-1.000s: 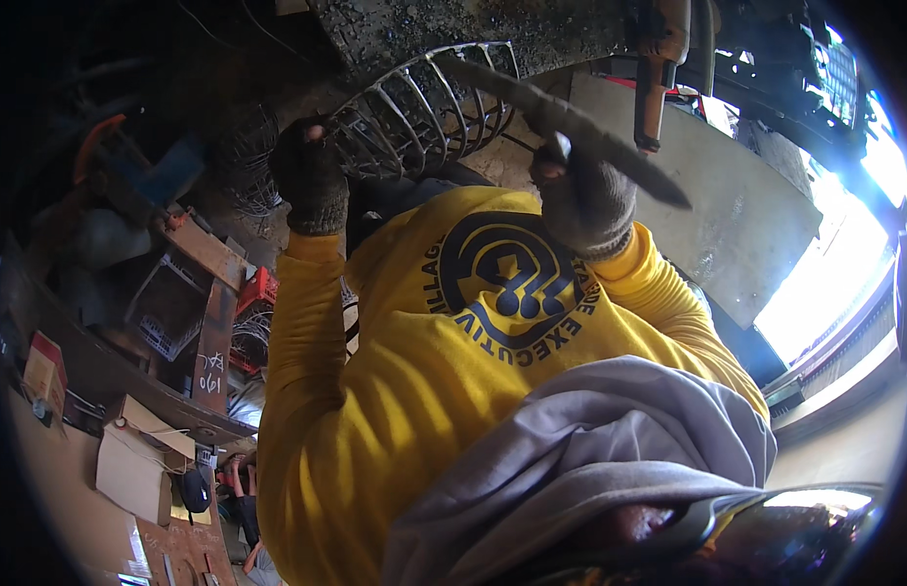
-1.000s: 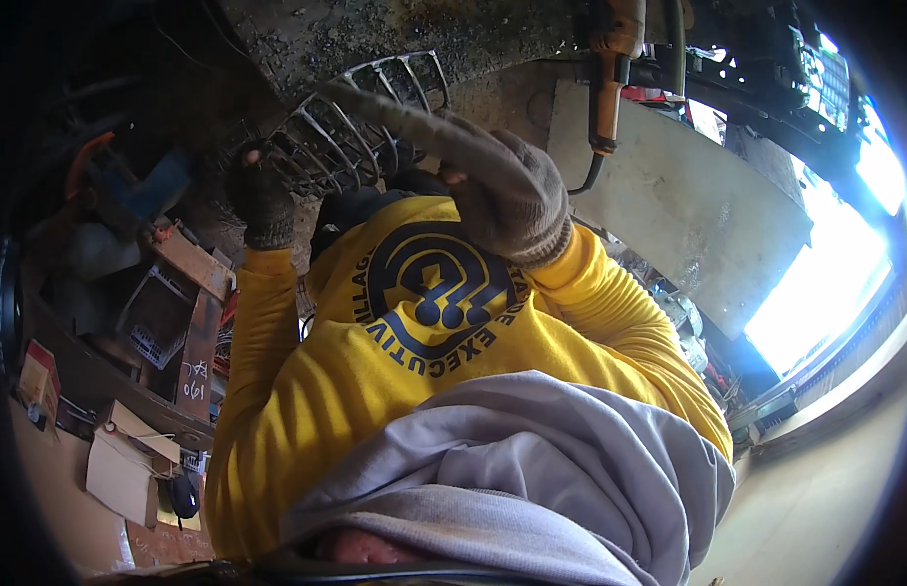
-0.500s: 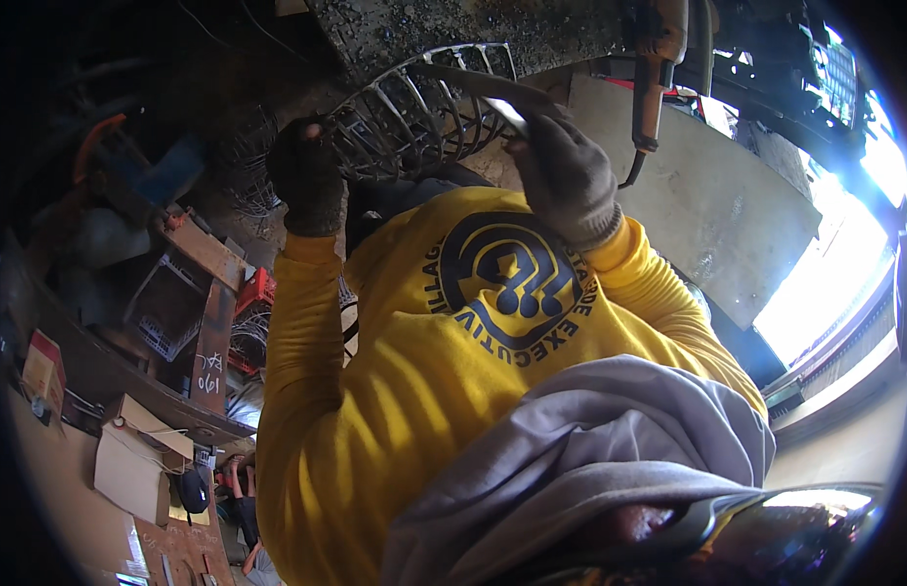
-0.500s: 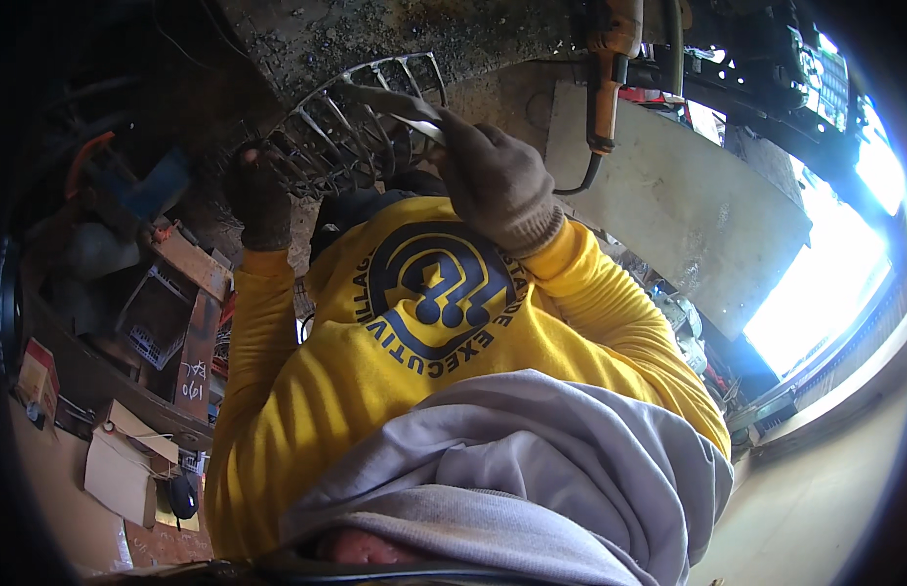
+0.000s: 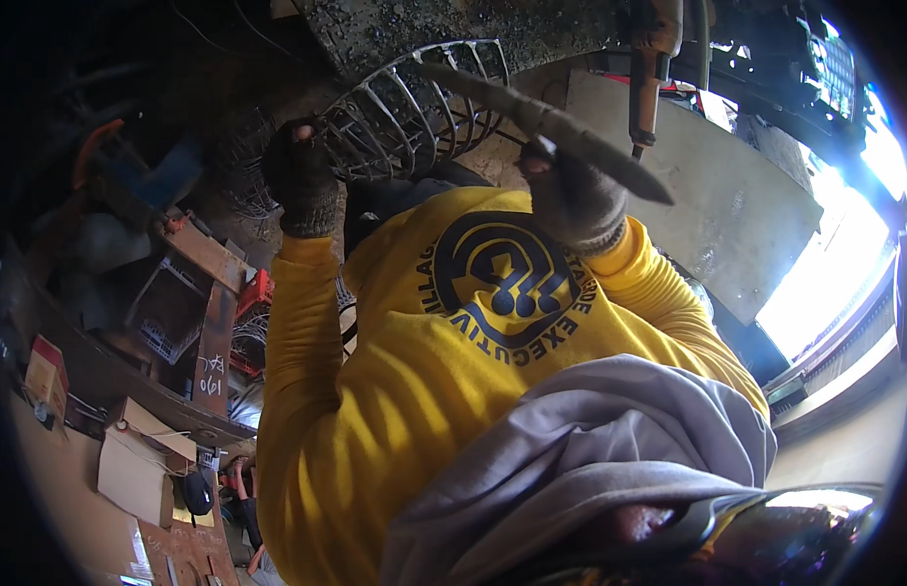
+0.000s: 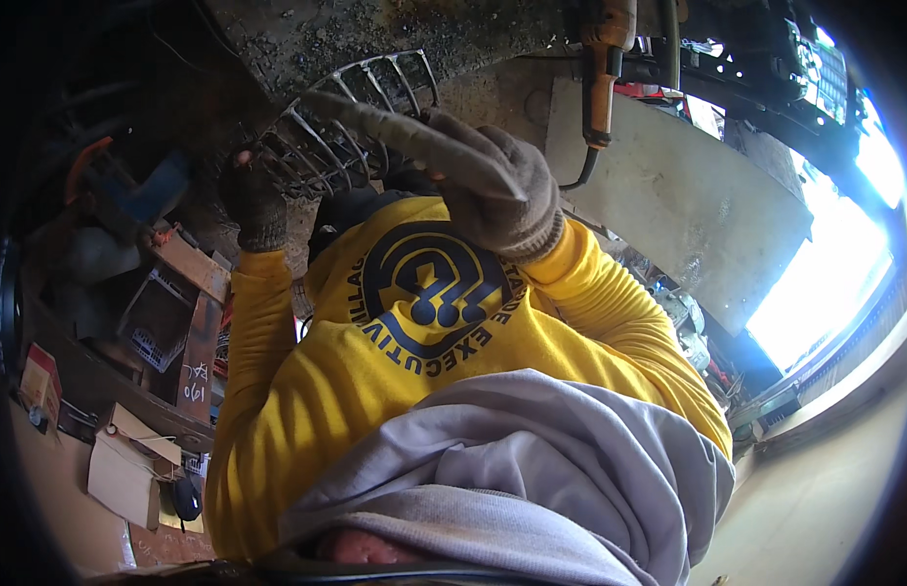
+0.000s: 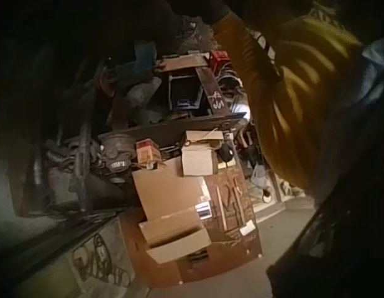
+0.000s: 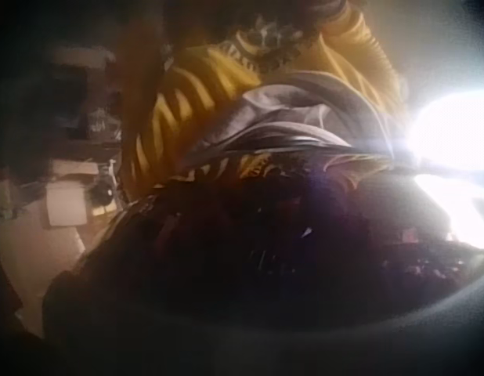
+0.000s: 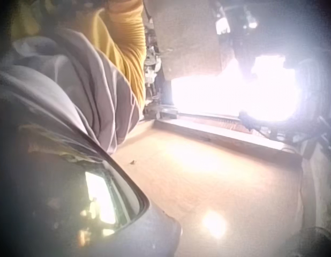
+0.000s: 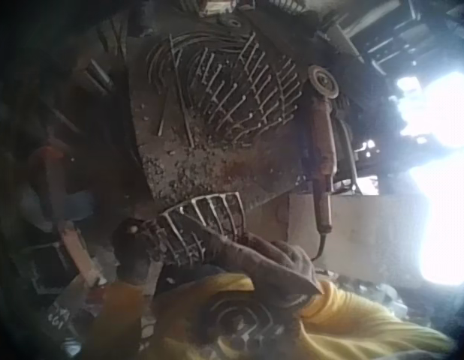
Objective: The person uses an angle grinder to smooth the edges of a metal grille, then secures it with a clamp and performs spot welding.
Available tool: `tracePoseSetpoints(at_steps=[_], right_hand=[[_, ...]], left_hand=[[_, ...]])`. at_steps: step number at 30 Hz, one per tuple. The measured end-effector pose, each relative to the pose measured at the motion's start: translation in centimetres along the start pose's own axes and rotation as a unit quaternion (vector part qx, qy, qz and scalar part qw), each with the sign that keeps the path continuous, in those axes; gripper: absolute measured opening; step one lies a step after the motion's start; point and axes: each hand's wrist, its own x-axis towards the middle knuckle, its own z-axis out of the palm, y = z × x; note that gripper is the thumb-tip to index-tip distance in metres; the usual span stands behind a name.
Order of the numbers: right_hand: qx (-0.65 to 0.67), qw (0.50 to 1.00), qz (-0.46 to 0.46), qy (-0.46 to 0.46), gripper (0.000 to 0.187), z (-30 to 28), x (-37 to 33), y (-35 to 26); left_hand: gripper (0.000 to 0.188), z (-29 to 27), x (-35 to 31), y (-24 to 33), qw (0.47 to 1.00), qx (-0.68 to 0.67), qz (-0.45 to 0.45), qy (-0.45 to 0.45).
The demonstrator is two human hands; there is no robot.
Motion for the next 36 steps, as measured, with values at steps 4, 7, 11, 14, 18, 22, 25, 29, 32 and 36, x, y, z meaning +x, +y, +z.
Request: tracePoseSetpoints(at_steps=[4, 7, 11, 14, 18, 22, 25, 29, 32, 36], right_hand=[[-0.053, 0.994, 0.080, -0.054, 0.032, -0.3, 0.3, -0.4], [-0.012, 0.998, 0.061, -0.032, 0.031, -1.0, 0.8, -0.6], [0.086, 0.994, -0.048, 0.036, 0.035, 0.6, 0.3, 0.8], [-0.068, 0.991, 0.077, -0.082, 0.036, -0.2, 0.1, 0.3], [-0.021, 0.998, 0.047, -0.034, 0.030, -1.0, 1.1, -0.8], [0.047, 0.993, 0.112, -0.001, 0.029, -1.1, 0.3, 0.5], [0.180, 0.923, 0.337, 0.039, 0.030, -2.0, 0.7, 1.3], [0.108, 0.915, 0.389, 0.011, 0.029, -3.8, 2.7, 3.2], [0.096, 0.930, 0.355, -0.001, 0.029, -3.9, 2.8, 6.2], [0.168, 0.906, 0.387, 0.024, 0.029, -3.2, 3.0, 7.9]], left_hand=[[0.056, -0.1, -0.4, -0.7, 0.999, -0.010, -0.035, -0.032], [0.055, 0.1, -0.6, -0.9, 0.998, -0.022, -0.058, -0.021], [0.051, 0.2, -0.3, -0.9, 0.999, 0.046, 0.024, -0.009], [0.050, 0.1, -0.5, -1.1, 1.000, 0.001, -0.012, -0.016], [0.045, 0.3, -0.7, -1.7, 1.000, -0.016, -0.014, 0.010], [0.041, 0.1, -0.6, -1.4, 1.000, 0.009, 0.019, 0.018], [0.038, -0.4, -0.3, -1.8, 0.991, 0.088, 0.099, 0.032], [0.039, -3.5, 1.4, -0.4, 0.997, 0.055, 0.054, -0.028], [0.040, -5.7, 2.9, 0.3, 0.991, 0.096, 0.077, -0.058], [0.043, -6.9, 4.1, 3.9, 0.994, 0.027, 0.085, -0.056]])
